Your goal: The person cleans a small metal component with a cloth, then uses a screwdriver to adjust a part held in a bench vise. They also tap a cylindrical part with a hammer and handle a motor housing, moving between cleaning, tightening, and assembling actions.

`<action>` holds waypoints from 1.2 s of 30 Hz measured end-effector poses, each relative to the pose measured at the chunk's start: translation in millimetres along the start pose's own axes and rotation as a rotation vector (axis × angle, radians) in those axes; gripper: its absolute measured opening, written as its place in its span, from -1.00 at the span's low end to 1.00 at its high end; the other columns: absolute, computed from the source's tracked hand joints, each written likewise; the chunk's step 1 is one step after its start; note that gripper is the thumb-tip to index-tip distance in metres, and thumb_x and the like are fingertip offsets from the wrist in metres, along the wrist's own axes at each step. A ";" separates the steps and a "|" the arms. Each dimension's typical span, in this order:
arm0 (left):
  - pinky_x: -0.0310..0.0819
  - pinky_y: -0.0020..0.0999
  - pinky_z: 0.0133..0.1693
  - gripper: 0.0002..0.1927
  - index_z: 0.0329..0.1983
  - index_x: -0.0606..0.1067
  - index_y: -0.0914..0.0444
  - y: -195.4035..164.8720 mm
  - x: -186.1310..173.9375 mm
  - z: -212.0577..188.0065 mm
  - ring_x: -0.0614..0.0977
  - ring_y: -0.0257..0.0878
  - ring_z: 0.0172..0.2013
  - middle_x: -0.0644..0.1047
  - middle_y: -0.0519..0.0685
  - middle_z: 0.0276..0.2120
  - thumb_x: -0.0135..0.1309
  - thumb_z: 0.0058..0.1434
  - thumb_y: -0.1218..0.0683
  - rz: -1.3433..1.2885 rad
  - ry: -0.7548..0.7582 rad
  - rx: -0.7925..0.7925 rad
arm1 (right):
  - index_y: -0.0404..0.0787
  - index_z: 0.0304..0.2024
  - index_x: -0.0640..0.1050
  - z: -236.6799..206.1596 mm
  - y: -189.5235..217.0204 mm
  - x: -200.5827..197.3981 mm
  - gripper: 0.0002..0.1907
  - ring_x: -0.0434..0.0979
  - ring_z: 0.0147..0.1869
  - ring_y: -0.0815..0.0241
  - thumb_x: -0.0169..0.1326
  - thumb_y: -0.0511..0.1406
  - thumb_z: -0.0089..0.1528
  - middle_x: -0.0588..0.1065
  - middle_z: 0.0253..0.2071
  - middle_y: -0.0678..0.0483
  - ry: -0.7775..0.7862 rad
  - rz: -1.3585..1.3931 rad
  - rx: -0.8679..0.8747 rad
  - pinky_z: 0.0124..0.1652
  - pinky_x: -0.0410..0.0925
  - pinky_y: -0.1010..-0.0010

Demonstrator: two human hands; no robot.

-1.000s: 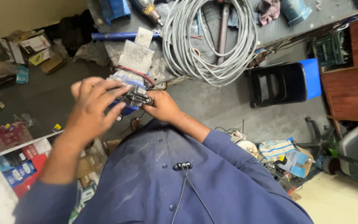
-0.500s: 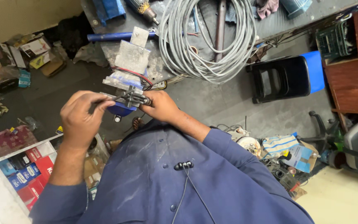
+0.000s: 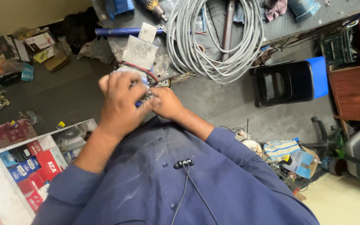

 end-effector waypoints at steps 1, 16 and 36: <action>0.18 0.06 0.13 -0.65 -0.29 0.56 0.17 -0.6 -1.2 -8.4 0.42 0.00 0.06 0.48 -0.01 -0.05 0.29 0.17 -0.18 0.046 -0.037 0.041 | -0.25 -0.34 0.54 0.0 -2.6 1.6 -0.86 0.58 -0.34 -0.12 0.18 -0.31 0.10 0.52 -0.44 -0.11 0.031 0.038 0.056 -0.29 0.40 0.16; 0.49 -0.10 0.14 -0.70 -0.17 0.59 0.23 58.0 -18.3 -71.6 0.65 -0.10 -0.10 0.61 -0.03 -0.24 0.37 0.16 -0.02 -0.250 -0.191 -0.007 | -0.23 -0.28 0.56 1.5 4.0 -5.5 -0.85 0.58 -0.33 -0.10 0.21 -0.33 0.11 0.52 -0.43 -0.08 0.042 0.058 0.038 -0.30 0.39 0.16; 0.21 -0.11 -0.02 -0.81 -0.36 0.60 0.19 14.4 5.7 33.9 0.54 -0.08 -0.15 0.58 -0.08 -0.28 0.29 0.23 -0.01 0.173 0.089 -0.095 | -0.23 -0.29 0.57 1.5 8.3 -7.4 -0.85 0.60 -0.34 -0.07 0.22 -0.34 0.09 0.54 -0.43 -0.07 0.014 0.040 0.039 -0.30 0.42 0.19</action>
Point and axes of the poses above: each hand's wrist, its own z-axis towards the middle knuckle, its own x-axis out of the palm, y = z × x, the point moved 7 cm from there along z, towards the middle knuckle
